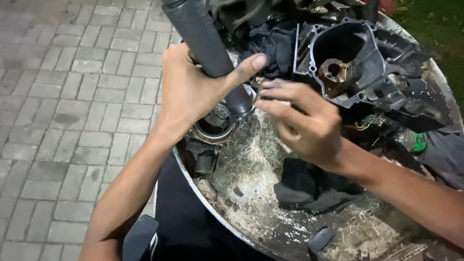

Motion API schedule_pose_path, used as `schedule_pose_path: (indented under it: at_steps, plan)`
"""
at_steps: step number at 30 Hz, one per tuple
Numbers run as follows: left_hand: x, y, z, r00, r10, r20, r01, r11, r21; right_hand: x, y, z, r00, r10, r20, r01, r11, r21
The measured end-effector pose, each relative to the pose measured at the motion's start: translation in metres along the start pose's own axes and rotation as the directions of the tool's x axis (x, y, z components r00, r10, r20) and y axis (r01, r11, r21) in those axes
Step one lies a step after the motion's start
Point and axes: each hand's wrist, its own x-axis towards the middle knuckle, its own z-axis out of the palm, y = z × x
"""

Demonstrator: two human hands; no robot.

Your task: Sanding a cylindrical metal engine component by hand using a strip of sandpaper on a makeshift workbench.

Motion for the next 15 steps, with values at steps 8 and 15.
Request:
schedule_pose_path:
  at_steps: [8,15]
  plan:
    - [0.011,-0.007,0.001,0.974,-0.226,-0.007,0.226,0.972,0.060,0.012,-0.007,0.007,1.000,0.009,0.009,-0.009,0.999,0.052]
    - [0.012,-0.006,0.000,0.935,-0.354,0.018,0.354,0.932,-0.082,0.008,-0.006,0.011,0.998,-0.039,0.045,0.034,0.993,0.109]
